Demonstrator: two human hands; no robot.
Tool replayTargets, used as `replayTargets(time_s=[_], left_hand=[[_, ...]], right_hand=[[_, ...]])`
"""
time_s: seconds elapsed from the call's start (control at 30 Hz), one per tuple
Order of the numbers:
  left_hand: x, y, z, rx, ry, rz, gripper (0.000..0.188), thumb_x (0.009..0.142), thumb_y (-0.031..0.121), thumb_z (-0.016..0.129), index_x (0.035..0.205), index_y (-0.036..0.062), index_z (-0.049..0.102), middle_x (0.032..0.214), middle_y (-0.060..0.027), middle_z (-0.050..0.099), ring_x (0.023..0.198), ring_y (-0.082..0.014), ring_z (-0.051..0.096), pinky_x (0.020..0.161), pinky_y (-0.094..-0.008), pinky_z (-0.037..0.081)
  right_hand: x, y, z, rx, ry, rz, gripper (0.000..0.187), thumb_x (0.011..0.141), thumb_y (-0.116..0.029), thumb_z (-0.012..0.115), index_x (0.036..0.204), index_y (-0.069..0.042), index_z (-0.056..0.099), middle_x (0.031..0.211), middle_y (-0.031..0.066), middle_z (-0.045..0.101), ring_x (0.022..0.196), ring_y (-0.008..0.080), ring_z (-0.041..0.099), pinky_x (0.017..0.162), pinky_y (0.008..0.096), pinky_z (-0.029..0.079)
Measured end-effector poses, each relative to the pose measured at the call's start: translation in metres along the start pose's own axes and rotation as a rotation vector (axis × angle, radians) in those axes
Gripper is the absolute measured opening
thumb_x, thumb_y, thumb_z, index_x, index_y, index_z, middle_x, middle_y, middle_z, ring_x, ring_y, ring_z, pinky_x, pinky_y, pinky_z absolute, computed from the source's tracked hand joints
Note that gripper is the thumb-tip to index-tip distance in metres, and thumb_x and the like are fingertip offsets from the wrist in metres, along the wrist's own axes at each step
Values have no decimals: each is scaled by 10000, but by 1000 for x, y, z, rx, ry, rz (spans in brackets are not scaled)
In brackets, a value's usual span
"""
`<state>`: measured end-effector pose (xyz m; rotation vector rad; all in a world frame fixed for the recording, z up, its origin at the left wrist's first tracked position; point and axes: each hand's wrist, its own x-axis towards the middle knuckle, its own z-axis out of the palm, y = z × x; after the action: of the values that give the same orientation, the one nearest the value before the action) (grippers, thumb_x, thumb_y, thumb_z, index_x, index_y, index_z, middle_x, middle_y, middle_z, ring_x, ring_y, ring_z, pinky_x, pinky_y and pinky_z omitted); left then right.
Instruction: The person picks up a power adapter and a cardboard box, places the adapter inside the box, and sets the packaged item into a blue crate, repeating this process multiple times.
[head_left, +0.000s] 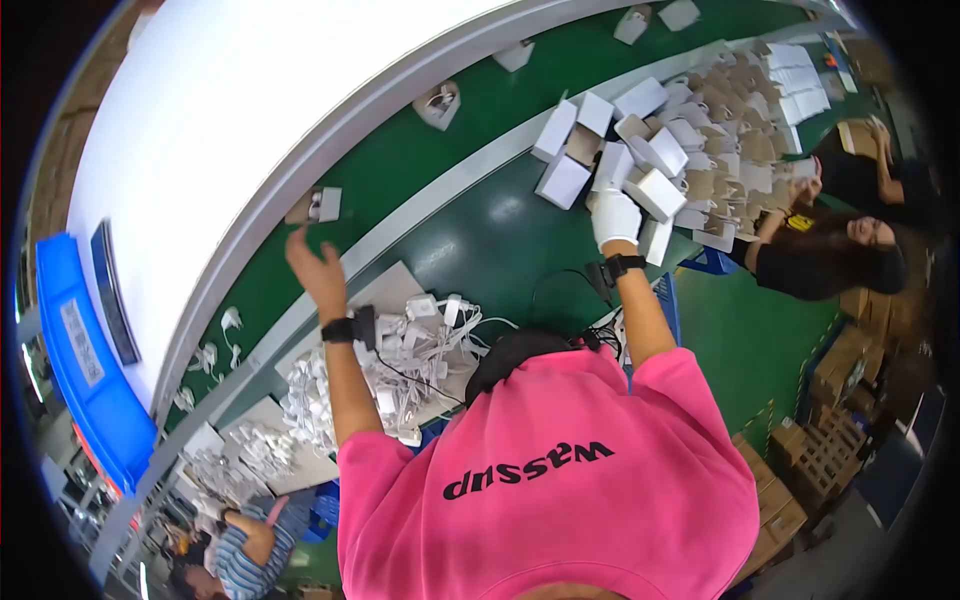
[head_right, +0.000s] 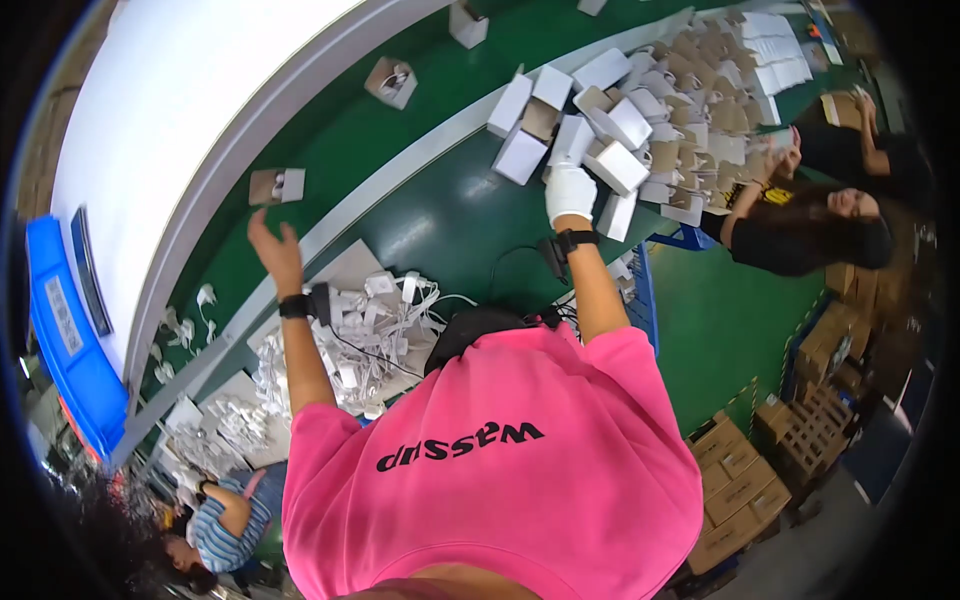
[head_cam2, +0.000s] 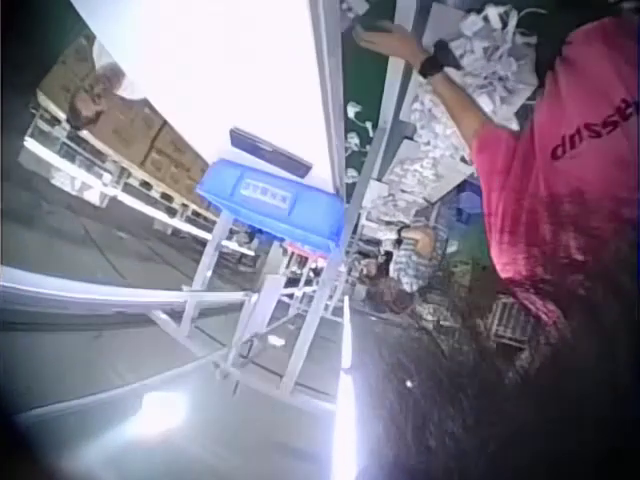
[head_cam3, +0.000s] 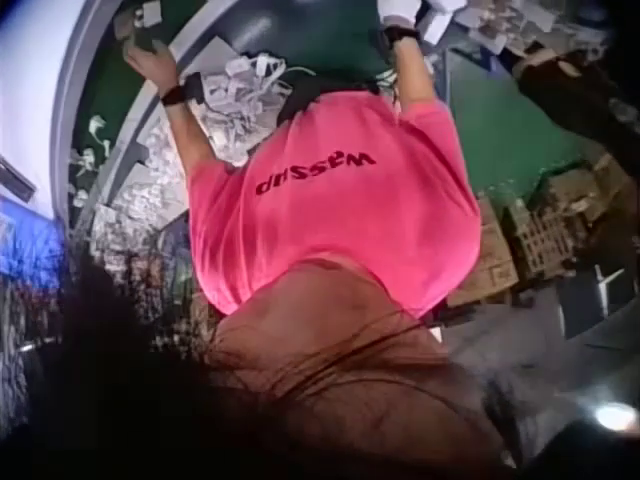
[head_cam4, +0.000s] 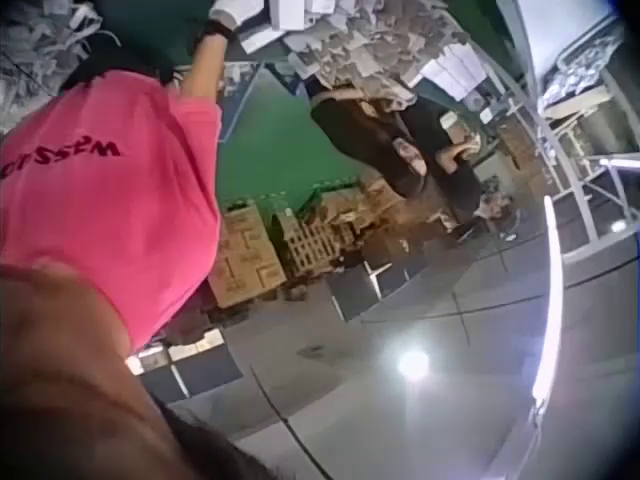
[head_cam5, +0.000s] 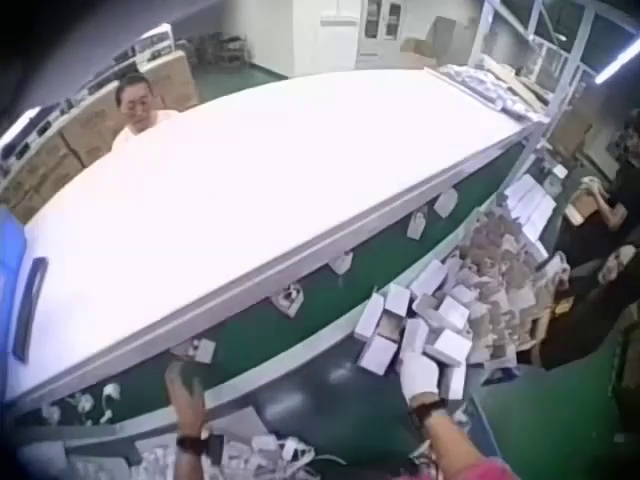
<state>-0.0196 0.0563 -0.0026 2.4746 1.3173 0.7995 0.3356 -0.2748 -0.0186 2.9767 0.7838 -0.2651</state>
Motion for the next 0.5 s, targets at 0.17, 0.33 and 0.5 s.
replayTargets(time_s=[0.17,0.33,0.5], left_hand=[[-112,64,-27,-119,-772,322,534,716,113,701,1232,106,562,1180,-111,590,1158,-353,513,977,-447,421],[-164,53,-7,132,-730,179,460,750,57,621,1200,149,603,1173,-82,601,1167,-305,514,964,-480,420],[-139,84,-30,81,-639,185,456,721,32,632,1163,141,609,1149,-76,607,1171,-309,501,954,-461,432]], right_hand=[[-62,-24,-24,216,1,-161,197,896,-247,559,913,-65,632,724,176,666,667,339,669,598,450,533],[-135,-53,-24,1371,-499,103,200,946,-112,549,1098,4,609,919,102,693,721,176,685,590,262,516],[-150,-47,-15,1675,-640,211,344,954,-134,558,1263,11,517,1126,128,646,820,162,673,657,239,509]])
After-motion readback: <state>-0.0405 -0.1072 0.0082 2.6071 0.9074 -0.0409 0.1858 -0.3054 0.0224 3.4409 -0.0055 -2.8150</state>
